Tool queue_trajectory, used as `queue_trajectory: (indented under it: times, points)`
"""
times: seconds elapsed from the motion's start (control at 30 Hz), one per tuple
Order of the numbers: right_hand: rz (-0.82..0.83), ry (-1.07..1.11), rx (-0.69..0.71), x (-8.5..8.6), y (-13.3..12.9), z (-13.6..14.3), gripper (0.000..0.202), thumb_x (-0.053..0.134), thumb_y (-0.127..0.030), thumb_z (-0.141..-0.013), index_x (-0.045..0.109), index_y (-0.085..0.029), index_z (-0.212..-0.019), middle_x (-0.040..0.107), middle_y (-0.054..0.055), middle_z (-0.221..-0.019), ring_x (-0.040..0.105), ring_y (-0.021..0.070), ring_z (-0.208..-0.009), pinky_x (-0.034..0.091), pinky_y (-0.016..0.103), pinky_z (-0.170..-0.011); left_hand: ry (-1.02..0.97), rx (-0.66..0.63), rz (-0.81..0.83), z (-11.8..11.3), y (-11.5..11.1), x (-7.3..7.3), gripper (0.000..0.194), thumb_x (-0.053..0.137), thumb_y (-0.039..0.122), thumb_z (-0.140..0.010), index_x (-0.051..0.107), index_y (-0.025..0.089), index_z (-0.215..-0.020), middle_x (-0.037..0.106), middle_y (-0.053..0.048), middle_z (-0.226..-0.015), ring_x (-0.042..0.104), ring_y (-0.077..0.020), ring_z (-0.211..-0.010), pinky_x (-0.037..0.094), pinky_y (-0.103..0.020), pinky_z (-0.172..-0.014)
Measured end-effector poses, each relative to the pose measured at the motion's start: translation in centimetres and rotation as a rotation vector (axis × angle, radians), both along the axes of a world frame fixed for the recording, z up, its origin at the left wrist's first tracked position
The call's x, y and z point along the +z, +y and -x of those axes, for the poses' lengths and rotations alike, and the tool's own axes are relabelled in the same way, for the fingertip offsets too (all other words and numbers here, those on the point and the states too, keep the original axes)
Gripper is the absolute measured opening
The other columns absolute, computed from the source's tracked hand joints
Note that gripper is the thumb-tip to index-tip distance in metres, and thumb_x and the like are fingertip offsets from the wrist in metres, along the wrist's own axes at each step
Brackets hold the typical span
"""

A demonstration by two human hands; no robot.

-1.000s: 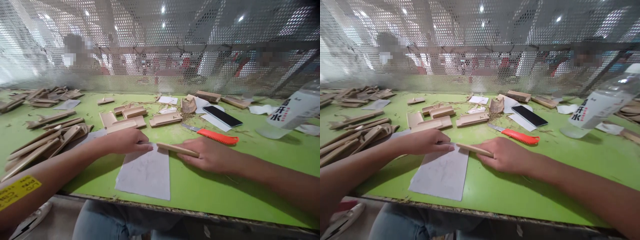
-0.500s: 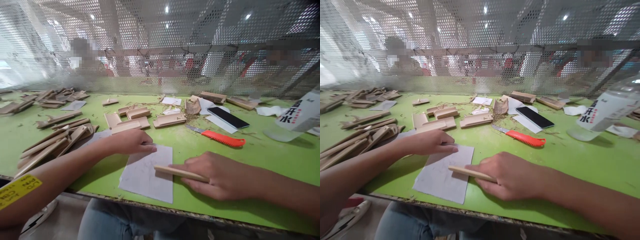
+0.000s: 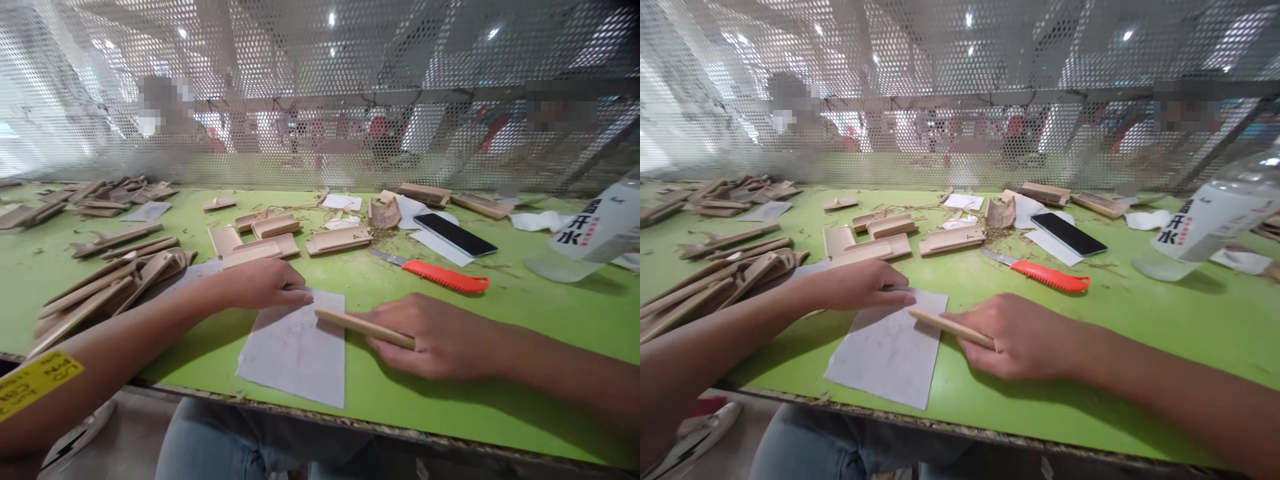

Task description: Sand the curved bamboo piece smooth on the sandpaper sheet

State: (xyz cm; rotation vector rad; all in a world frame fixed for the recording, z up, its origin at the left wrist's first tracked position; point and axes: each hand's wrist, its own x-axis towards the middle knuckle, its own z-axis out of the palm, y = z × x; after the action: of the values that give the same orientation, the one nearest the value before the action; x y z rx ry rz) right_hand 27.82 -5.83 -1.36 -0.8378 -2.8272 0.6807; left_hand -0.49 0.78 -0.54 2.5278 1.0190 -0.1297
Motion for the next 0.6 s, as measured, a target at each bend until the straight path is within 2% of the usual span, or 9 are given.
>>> queue_trajectory:
  times: [0.1, 0.2, 0.27, 0.37, 0.43, 0.53, 0.6]
  points:
    - [0.134, 0.018, -0.015, 0.3, -0.2, 0.2, 0.019, 0.047, -0.024, -0.095, 0.057, -0.021, -0.079, 0.058, 0.000, -0.072, 0.049, 0.0146, -0.061, 0.035, 0.029, -0.060, -0.007, -0.003, -0.005, 0.1, 0.1, -0.1, 0.048, 0.047, 0.054, -0.100, 0.049, 0.019, -0.066, 0.046, 0.003, -0.059, 0.038, -0.0102, -0.052, 0.022, -0.030, -0.051]
    - [0.225, 0.000, -0.243, 0.8, -0.2, 0.4, 0.023, 0.051, -0.030, -0.092, 0.050, -0.022, -0.070, 0.052, -0.001, -0.065, 0.045, 0.0145, -0.058, 0.031, 0.029, -0.056, 0.006, 0.014, -0.009, 0.1, 0.0, -0.1, 0.049, 0.046, 0.054, -0.100, 0.048, 0.019, -0.066, 0.044, 0.003, -0.058, 0.037, -0.0098, -0.051, 0.021, -0.030, -0.051]
    - [0.368, 0.003, -0.364, 1.3, -0.3, 0.5, 0.027, 0.054, -0.035, -0.091, 0.048, -0.022, -0.068, 0.047, -0.003, -0.060, 0.041, 0.0138, -0.054, 0.028, 0.029, -0.051, 0.014, 0.011, -0.007, 0.1, 0.0, -0.1, 0.049, 0.046, 0.055, -0.100, 0.048, 0.020, -0.066, 0.045, 0.003, -0.058, 0.037, -0.0099, -0.051, 0.021, -0.030, -0.051]
    - [0.576, 0.001, -0.373, 1.8, -0.3, 0.4, 0.030, 0.058, -0.041, -0.088, 0.048, -0.022, -0.067, 0.044, -0.004, -0.059, 0.038, 0.0122, -0.052, 0.026, 0.027, -0.048, 0.014, 0.005, -0.012, 0.0, -0.1, 0.0, 0.049, 0.046, 0.055, -0.100, 0.048, 0.019, -0.066, 0.046, 0.003, -0.059, 0.037, -0.0102, -0.053, 0.022, -0.030, -0.051]
    - [0.575, -0.022, -0.407, 1.9, -0.2, 0.2, 0.030, 0.061, -0.043, -0.087, 0.052, -0.021, -0.069, 0.048, -0.004, -0.060, 0.040, 0.0123, -0.053, 0.027, 0.027, -0.049, 0.008, 0.009, -0.012, -0.1, -0.1, 0.0, 0.049, 0.045, 0.055, -0.100, 0.049, 0.019, -0.066, 0.047, 0.003, -0.060, 0.038, -0.0103, -0.053, 0.022, -0.030, -0.052]
    - [0.481, -0.044, -0.541, 1.6, -0.1, 0.1, 0.031, 0.063, -0.046, -0.086, 0.057, -0.020, -0.071, 0.051, -0.002, -0.061, 0.045, 0.0130, -0.053, 0.028, 0.026, -0.049, 0.005, 0.009, -0.016, -0.1, 0.0, 0.0, 0.050, 0.045, 0.056, -0.100, 0.049, 0.020, -0.066, 0.046, 0.003, -0.058, 0.038, -0.0104, -0.052, 0.022, -0.031, -0.052]
    - [0.469, -0.045, -0.530, 1.3, -0.3, 0.2, 0.032, 0.062, -0.047, -0.087, 0.058, -0.020, -0.069, 0.052, -0.002, -0.058, 0.045, 0.0127, -0.051, 0.026, 0.027, -0.047, 0.002, -0.004, -0.024, -0.1, 0.0, -0.1, 0.050, 0.046, 0.056, -0.100, 0.048, 0.020, -0.065, 0.045, 0.003, -0.058, 0.037, -0.0106, -0.052, 0.022, -0.031, -0.052]
